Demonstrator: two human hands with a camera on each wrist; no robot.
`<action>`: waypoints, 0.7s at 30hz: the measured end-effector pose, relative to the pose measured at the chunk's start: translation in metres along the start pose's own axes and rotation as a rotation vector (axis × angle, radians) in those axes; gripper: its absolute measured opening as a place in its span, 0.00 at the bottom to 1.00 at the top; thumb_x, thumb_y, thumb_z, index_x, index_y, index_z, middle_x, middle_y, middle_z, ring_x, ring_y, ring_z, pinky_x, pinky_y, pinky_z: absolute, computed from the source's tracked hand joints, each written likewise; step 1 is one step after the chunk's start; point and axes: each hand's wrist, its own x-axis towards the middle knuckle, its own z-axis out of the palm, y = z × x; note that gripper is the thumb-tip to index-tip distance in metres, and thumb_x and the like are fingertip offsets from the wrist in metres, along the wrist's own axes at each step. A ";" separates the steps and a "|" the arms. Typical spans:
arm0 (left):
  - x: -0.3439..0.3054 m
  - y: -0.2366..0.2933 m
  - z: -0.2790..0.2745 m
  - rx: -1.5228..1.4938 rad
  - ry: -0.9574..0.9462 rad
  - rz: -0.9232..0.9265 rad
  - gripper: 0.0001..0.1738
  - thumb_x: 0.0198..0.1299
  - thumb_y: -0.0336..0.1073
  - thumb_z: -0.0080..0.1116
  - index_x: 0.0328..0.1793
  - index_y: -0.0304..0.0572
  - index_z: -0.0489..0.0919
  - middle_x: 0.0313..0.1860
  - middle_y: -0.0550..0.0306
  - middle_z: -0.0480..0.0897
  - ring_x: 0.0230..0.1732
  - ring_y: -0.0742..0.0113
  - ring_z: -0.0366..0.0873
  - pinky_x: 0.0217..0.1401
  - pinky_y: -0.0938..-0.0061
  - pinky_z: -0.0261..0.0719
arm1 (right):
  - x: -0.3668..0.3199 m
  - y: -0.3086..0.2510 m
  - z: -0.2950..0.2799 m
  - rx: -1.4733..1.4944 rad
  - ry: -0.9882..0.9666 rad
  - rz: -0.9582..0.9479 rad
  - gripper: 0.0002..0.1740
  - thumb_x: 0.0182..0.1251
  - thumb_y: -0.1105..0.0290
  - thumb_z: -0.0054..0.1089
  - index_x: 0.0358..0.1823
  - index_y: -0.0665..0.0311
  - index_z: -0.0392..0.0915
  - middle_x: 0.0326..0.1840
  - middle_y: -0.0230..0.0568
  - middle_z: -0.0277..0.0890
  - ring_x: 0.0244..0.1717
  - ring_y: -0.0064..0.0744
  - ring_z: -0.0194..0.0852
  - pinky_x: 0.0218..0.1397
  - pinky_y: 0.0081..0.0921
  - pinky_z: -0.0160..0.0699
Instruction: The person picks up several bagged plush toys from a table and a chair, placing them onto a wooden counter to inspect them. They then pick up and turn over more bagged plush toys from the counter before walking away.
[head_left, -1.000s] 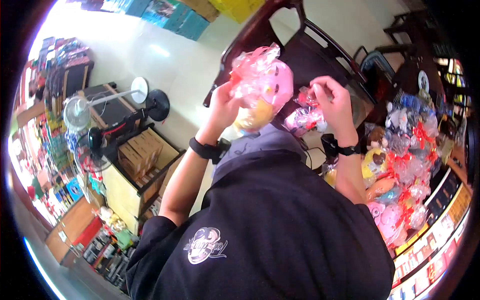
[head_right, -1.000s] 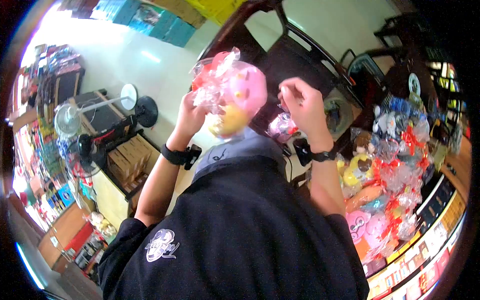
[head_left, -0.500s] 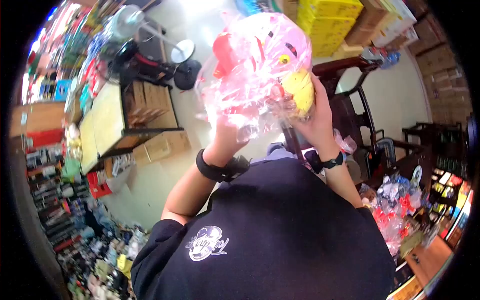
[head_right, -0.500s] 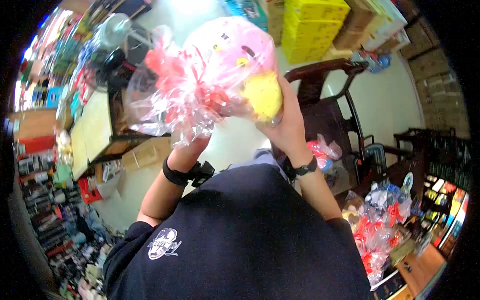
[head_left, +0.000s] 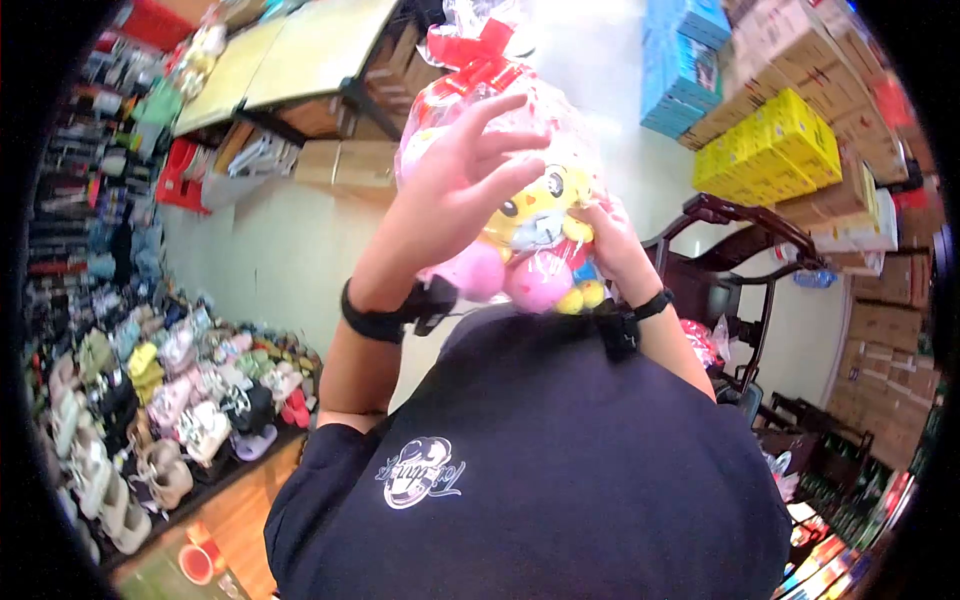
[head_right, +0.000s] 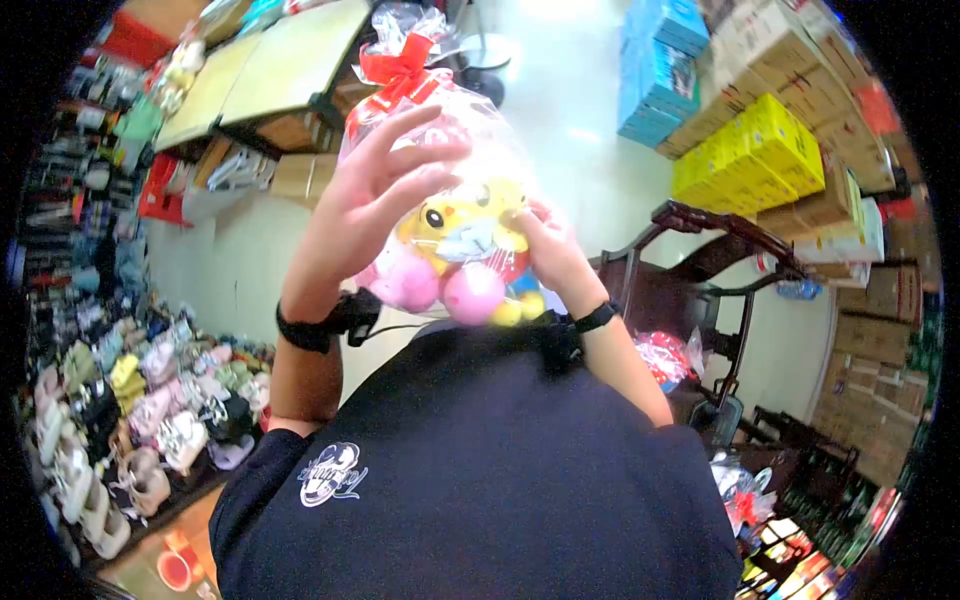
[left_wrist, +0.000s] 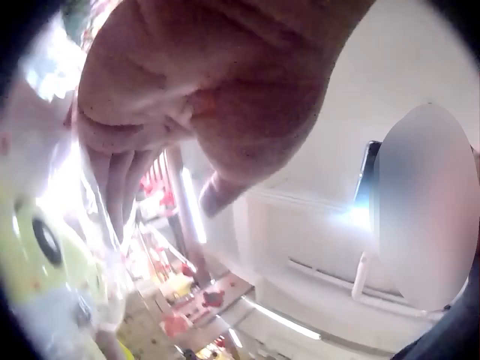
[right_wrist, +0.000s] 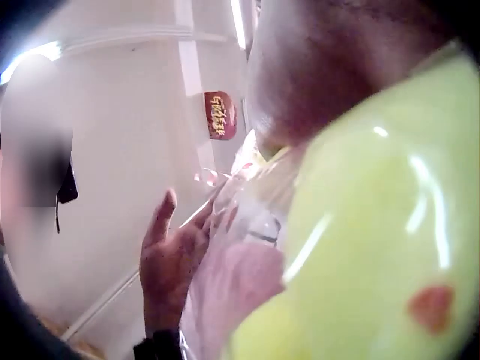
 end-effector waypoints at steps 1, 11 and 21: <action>-0.020 0.007 -0.023 0.054 -0.031 0.010 0.22 0.74 0.33 0.56 0.69 0.26 0.72 0.57 0.42 0.85 0.57 0.62 0.84 0.63 0.71 0.80 | 0.006 0.006 0.010 0.031 -0.045 0.061 0.18 0.71 0.72 0.54 0.57 0.76 0.78 0.52 0.43 0.84 0.48 0.26 0.83 0.55 0.24 0.82; -0.178 -0.125 -0.153 -0.253 0.623 -0.215 0.34 0.70 0.37 0.60 0.78 0.31 0.64 0.72 0.46 0.72 0.70 0.64 0.73 0.72 0.68 0.72 | 0.067 0.031 0.103 0.174 -0.225 0.270 0.22 0.72 0.69 0.49 0.61 0.77 0.73 0.56 0.46 0.81 0.54 0.33 0.82 0.61 0.30 0.82; -0.228 -0.124 -0.226 -0.263 0.975 -0.238 0.35 0.67 0.36 0.61 0.78 0.31 0.65 0.67 0.48 0.77 0.64 0.62 0.78 0.68 0.68 0.76 | 0.161 0.065 0.236 -0.108 -0.538 0.285 0.31 0.77 0.62 0.53 0.74 0.75 0.63 0.69 0.46 0.73 0.68 0.30 0.72 0.72 0.28 0.70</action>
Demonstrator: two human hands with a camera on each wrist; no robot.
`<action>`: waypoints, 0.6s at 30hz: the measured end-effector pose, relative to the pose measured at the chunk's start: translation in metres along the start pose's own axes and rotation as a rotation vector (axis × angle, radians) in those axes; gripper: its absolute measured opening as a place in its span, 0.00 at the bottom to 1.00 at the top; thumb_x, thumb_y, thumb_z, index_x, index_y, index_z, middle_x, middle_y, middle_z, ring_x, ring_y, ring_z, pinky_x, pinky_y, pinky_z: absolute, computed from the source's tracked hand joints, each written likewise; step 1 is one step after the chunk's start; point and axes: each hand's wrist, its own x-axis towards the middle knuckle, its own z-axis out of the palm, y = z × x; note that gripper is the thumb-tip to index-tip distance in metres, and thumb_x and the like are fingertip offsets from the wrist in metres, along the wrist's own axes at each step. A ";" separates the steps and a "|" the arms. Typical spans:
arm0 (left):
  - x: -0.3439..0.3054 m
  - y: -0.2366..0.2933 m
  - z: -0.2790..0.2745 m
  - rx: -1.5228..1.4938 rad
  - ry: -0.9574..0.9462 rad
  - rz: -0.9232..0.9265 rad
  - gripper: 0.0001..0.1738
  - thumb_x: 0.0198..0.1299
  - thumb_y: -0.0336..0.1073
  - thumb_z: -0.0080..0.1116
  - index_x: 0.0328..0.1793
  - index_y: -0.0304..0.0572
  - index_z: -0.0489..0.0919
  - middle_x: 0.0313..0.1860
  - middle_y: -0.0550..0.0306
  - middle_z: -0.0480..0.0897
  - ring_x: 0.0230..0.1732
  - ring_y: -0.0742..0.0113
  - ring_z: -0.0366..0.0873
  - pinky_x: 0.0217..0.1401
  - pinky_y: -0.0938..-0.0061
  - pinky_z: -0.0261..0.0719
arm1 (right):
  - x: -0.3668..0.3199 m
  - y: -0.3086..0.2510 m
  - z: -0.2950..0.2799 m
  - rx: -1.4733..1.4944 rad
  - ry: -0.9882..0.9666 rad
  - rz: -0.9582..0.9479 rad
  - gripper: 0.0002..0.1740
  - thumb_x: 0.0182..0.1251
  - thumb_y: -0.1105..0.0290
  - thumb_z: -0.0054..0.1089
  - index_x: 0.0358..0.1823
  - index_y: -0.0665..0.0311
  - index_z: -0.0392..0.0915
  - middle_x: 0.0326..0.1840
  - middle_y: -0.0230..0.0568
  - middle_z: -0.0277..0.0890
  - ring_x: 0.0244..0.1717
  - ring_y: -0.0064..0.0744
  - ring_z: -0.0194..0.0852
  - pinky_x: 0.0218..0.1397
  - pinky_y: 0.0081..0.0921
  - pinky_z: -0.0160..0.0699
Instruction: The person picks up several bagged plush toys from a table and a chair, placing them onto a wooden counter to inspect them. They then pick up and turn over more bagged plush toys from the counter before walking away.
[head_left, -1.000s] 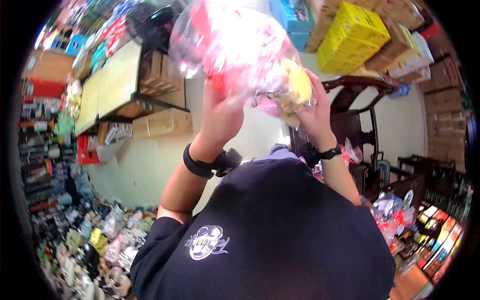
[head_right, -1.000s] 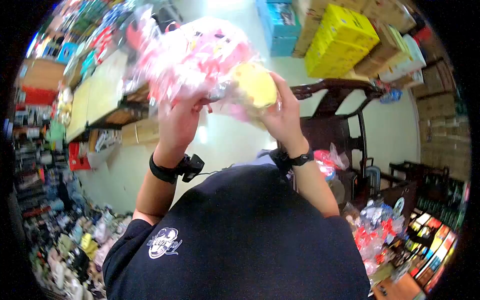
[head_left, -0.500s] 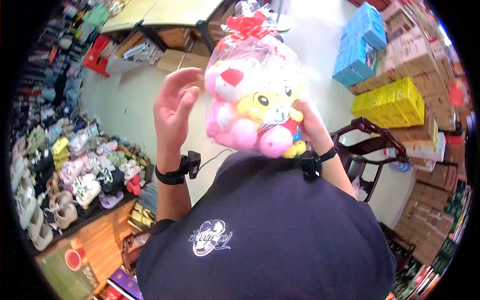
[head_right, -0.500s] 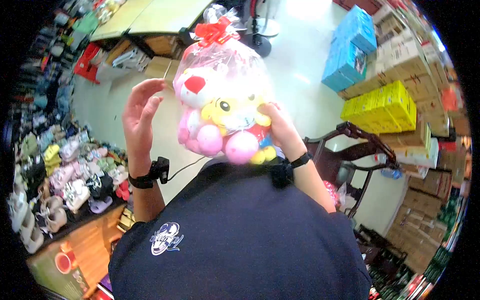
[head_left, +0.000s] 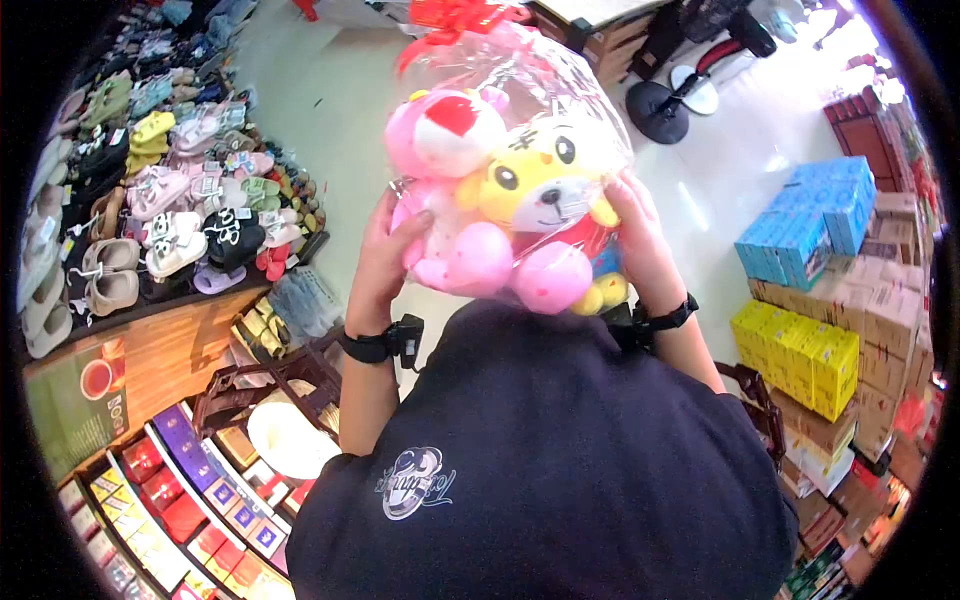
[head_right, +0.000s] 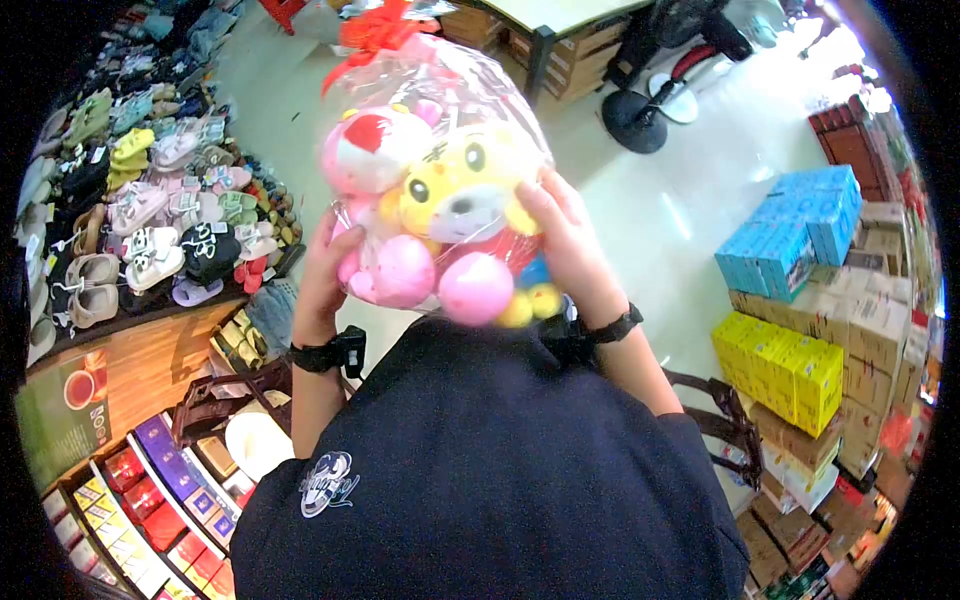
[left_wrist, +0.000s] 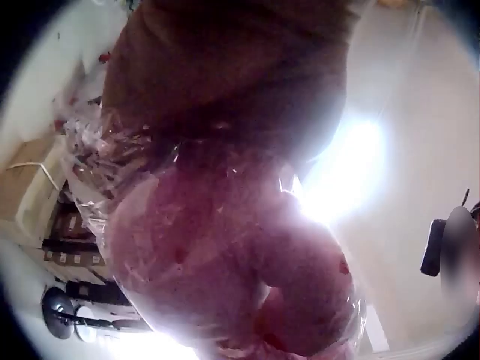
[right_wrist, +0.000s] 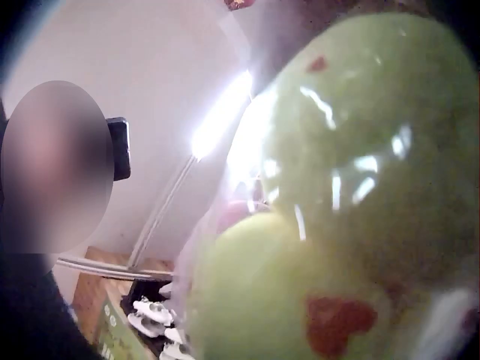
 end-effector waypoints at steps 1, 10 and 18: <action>0.009 0.007 -0.005 -0.067 0.019 -0.014 0.34 0.67 0.35 0.61 0.77 0.31 0.66 0.65 0.49 0.78 0.63 0.63 0.78 0.67 0.69 0.76 | 0.016 0.001 0.003 -0.018 -0.056 -0.028 0.34 0.76 0.61 0.55 0.75 0.75 0.61 0.71 0.46 0.72 0.70 0.31 0.70 0.73 0.28 0.68; 0.135 0.065 -0.045 -0.012 -0.008 -0.085 0.34 0.67 0.34 0.61 0.78 0.31 0.66 0.65 0.51 0.79 0.63 0.66 0.78 0.67 0.72 0.75 | 0.164 -0.044 0.023 -0.199 -0.123 -0.020 0.39 0.65 0.72 0.69 0.75 0.70 0.62 0.67 0.39 0.75 0.65 0.27 0.73 0.70 0.28 0.72; 0.195 0.122 -0.096 0.138 0.031 0.063 0.46 0.56 0.35 0.71 0.80 0.31 0.62 0.71 0.49 0.74 0.70 0.62 0.73 0.74 0.67 0.70 | 0.297 -0.049 0.053 -0.212 -0.162 -0.022 0.26 0.68 0.75 0.64 0.67 0.70 0.70 0.57 0.37 0.81 0.54 0.24 0.79 0.57 0.24 0.79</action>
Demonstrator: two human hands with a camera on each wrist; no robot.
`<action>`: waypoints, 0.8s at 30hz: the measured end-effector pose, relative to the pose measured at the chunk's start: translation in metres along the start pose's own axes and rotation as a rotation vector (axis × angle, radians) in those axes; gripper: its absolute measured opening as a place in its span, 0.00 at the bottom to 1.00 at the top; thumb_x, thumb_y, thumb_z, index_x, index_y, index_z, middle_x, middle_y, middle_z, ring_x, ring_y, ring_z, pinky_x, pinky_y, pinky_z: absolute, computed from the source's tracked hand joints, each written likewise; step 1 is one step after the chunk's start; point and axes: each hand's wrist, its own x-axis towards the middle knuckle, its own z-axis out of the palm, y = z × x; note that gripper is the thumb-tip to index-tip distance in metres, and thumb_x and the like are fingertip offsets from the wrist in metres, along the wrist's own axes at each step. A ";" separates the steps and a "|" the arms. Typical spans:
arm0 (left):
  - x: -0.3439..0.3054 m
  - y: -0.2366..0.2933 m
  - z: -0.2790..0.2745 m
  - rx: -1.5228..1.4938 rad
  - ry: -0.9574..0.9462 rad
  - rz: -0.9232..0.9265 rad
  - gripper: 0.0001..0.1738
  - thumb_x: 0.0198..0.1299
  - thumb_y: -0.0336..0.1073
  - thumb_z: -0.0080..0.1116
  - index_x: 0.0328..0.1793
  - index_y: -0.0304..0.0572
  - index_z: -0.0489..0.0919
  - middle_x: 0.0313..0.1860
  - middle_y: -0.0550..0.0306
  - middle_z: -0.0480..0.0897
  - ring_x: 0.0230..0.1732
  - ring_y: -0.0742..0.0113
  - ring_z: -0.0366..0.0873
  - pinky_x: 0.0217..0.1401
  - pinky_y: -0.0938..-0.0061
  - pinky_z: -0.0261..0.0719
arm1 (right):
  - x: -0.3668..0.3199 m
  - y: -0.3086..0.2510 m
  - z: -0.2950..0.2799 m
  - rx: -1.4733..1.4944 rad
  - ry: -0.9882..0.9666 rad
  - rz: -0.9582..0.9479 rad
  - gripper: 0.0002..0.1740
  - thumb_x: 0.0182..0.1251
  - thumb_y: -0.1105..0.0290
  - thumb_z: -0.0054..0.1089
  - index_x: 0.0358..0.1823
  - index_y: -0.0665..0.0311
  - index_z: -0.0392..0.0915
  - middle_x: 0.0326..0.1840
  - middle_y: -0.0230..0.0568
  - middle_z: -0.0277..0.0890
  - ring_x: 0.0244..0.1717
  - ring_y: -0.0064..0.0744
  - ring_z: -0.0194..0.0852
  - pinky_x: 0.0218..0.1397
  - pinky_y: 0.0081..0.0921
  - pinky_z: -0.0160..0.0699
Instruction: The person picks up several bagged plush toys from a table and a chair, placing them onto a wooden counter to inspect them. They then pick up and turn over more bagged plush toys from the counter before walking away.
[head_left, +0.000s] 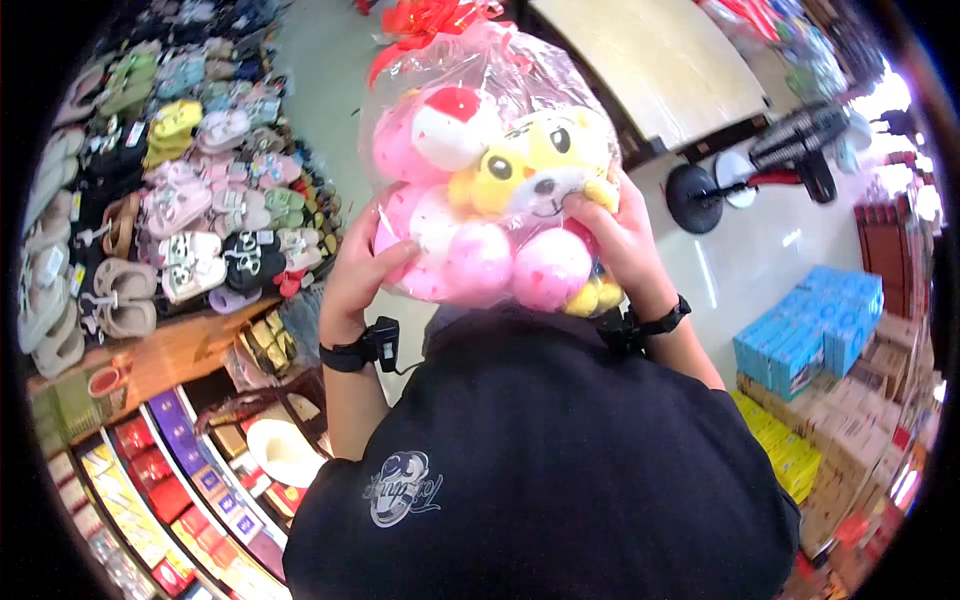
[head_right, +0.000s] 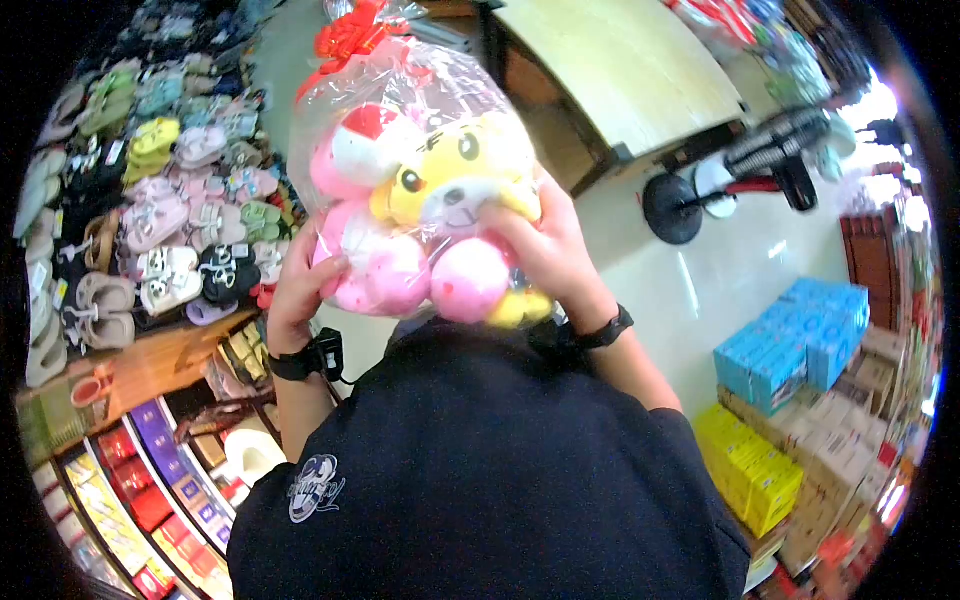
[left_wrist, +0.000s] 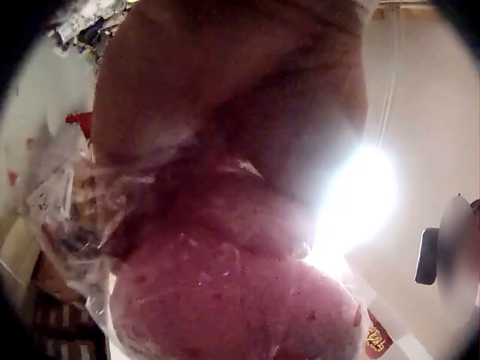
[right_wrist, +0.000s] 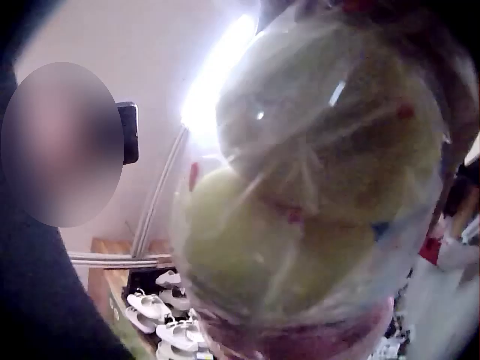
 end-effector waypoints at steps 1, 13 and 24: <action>0.002 0.002 -0.009 0.015 0.051 0.021 0.47 0.56 0.34 0.71 0.80 0.31 0.62 0.71 0.49 0.74 0.70 0.62 0.73 0.74 0.67 0.70 | 0.019 0.012 0.001 -0.016 0.005 0.012 0.21 0.69 0.75 0.62 0.62 0.70 0.73 0.51 0.36 0.82 0.47 0.22 0.80 0.50 0.20 0.80; 0.023 -0.011 -0.171 -0.029 0.535 0.103 0.39 0.55 0.25 0.65 0.76 0.30 0.67 0.63 0.54 0.79 0.59 0.68 0.78 0.64 0.72 0.76 | 0.220 0.059 0.147 -0.029 -0.219 0.120 0.19 0.70 0.73 0.61 0.61 0.71 0.73 0.51 0.35 0.82 0.46 0.20 0.79 0.49 0.19 0.79; 0.098 0.009 -0.328 -0.090 0.339 0.145 0.40 0.60 0.24 0.57 0.82 0.33 0.61 0.65 0.56 0.78 0.61 0.71 0.77 0.63 0.76 0.76 | 0.350 0.088 0.224 -0.214 -0.316 0.088 0.21 0.74 0.73 0.61 0.65 0.73 0.72 0.58 0.41 0.81 0.56 0.27 0.79 0.61 0.27 0.79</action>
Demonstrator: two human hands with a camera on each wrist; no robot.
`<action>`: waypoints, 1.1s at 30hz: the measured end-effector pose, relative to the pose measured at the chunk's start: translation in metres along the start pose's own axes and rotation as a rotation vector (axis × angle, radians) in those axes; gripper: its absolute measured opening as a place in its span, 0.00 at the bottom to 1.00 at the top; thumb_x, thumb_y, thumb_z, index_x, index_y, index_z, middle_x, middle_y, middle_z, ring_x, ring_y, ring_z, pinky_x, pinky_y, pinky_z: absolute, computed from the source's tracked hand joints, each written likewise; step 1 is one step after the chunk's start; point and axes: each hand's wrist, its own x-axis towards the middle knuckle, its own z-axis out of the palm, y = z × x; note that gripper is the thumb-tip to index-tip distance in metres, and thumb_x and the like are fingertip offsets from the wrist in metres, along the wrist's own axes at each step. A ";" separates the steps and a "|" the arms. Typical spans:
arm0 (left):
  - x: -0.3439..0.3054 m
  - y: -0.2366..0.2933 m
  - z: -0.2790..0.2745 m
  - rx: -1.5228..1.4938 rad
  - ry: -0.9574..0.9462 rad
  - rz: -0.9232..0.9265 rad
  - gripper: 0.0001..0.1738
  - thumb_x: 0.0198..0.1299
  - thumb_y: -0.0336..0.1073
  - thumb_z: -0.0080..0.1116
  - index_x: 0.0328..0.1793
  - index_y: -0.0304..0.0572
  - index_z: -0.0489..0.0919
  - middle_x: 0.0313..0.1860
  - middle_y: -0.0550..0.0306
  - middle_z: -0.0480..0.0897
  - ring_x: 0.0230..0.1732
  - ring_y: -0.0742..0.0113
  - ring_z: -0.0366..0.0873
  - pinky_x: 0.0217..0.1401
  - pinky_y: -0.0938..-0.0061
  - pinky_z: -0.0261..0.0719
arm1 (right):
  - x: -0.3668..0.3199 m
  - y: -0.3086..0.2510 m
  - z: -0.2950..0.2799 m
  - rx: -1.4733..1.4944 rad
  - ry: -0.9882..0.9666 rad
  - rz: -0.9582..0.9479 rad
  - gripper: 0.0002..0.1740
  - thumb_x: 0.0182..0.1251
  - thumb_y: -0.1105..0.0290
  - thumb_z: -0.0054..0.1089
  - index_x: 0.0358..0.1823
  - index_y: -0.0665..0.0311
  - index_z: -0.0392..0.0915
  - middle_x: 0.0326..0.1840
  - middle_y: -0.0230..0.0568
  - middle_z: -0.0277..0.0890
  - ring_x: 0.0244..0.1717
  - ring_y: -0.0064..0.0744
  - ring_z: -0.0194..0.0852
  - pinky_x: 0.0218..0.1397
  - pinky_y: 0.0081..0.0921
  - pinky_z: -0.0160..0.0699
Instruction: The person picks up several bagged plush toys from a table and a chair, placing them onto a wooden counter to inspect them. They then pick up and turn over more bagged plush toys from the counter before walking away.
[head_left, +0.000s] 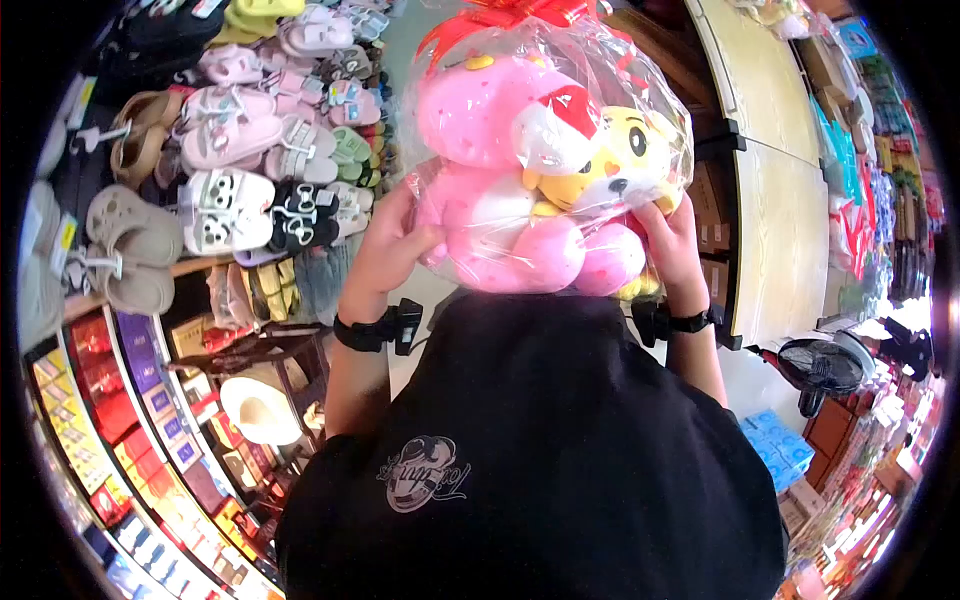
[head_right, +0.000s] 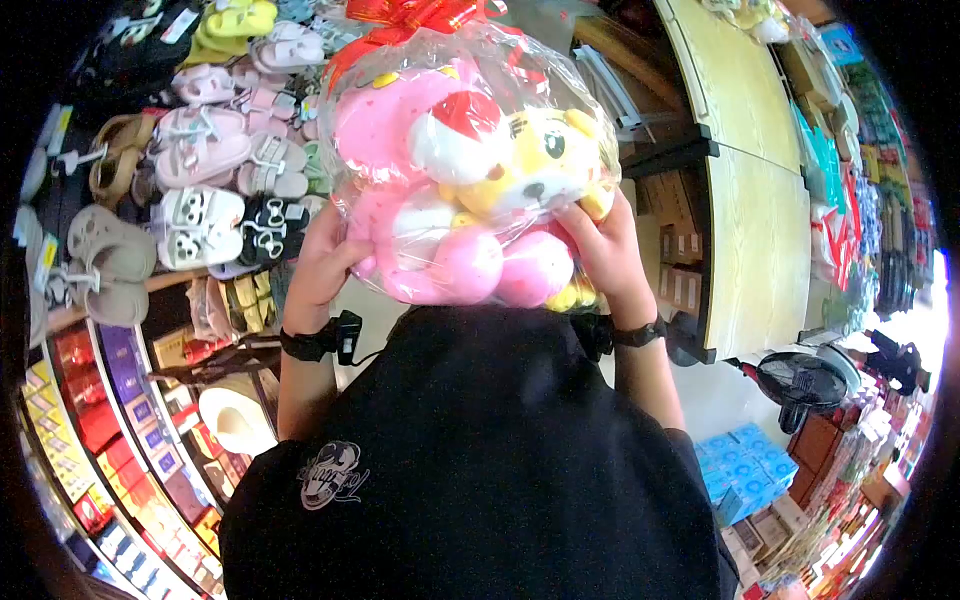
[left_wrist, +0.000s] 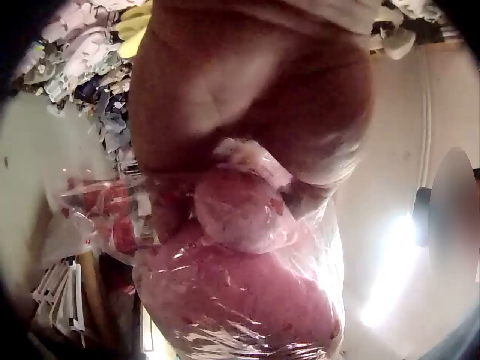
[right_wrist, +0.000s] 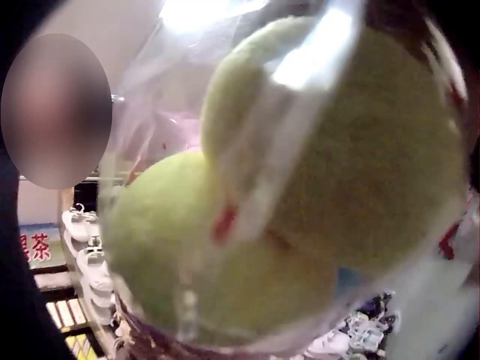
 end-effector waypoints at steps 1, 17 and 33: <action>0.016 0.005 -0.001 -0.022 -0.036 -0.047 0.39 0.61 0.25 0.56 0.81 0.33 0.61 0.65 0.56 0.77 0.61 0.71 0.77 0.63 0.76 0.76 | 0.007 0.003 -0.002 0.014 0.013 0.001 0.21 0.74 0.73 0.61 0.65 0.73 0.72 0.59 0.41 0.81 0.56 0.27 0.79 0.61 0.27 0.79; 0.284 -0.006 -0.062 0.134 0.023 -0.058 0.40 0.53 0.25 0.72 0.72 0.35 0.67 0.65 0.53 0.76 0.65 0.63 0.75 0.71 0.64 0.72 | 0.260 0.008 -0.059 -0.263 -0.034 -0.181 0.40 0.65 0.63 0.70 0.76 0.66 0.64 0.67 0.50 0.78 0.66 0.40 0.78 0.70 0.37 0.74; 0.496 -0.023 -0.139 -0.038 0.118 -0.131 0.40 0.58 0.20 0.58 0.78 0.33 0.58 0.46 0.52 0.80 0.37 0.67 0.79 0.37 0.73 0.82 | 0.462 -0.007 -0.083 -0.568 -0.052 -0.132 0.33 0.58 0.58 0.70 0.60 0.66 0.68 0.38 0.59 0.83 0.41 0.61 0.83 0.44 0.48 0.82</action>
